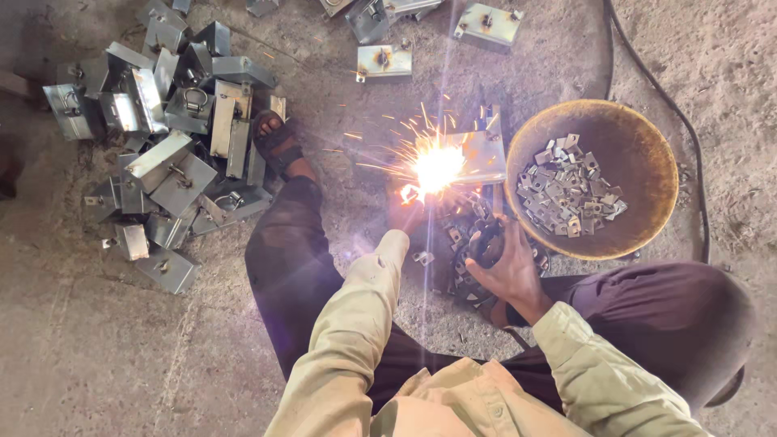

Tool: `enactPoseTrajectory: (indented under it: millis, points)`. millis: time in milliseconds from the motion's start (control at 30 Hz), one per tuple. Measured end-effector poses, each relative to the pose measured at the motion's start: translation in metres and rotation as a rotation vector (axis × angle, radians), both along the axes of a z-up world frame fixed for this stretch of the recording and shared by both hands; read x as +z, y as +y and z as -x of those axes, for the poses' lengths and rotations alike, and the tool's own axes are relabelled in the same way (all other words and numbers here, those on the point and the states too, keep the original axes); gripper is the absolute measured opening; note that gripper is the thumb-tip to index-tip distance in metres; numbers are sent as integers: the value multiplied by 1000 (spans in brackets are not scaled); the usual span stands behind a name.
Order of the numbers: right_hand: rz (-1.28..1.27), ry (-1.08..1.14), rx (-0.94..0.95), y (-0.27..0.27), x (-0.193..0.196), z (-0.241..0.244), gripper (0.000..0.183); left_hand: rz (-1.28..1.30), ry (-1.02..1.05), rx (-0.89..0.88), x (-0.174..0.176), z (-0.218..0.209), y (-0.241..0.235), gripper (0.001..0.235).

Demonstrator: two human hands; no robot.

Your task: The person welds components onto metal electrical boxes using an electrode holder, picking small metal pieces from a yellow bucket and joining them to the boxes on the floor.

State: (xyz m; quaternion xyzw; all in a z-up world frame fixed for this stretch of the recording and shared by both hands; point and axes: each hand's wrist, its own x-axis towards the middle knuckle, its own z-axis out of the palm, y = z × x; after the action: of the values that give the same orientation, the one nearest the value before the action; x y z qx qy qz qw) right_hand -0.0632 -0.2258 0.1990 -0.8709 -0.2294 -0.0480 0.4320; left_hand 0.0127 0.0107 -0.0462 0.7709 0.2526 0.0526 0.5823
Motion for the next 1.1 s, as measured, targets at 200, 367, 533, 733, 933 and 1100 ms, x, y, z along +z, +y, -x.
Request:
enactPoseTrajectory:
  millis: [200, 367, 533, 733, 933, 1100]
  points:
    - [47, 29, -6, -4, -8, 2, 88, 30, 12, -19, -8, 8, 4, 33]
    - [34, 78, 6, -1, -5, -2, 84, 34, 20, -20, 2, 9, 5, 34]
    - [-17, 15, 20, -3, 5, -1, 87, 26, 16, -12, 8, 10, 6, 34]
    - [14, 26, -9, 1, 11, -5, 86, 7, 18, -1, 12, 13, 5, 35]
    - [-44, 138, -65, -2, 12, -1, 80, -37, 19, 18, 30, 12, -2, 36]
    - [-52, -99, -237, -23, -14, -28, 91, -167, -57, 95, 51, 4, 0, 37]
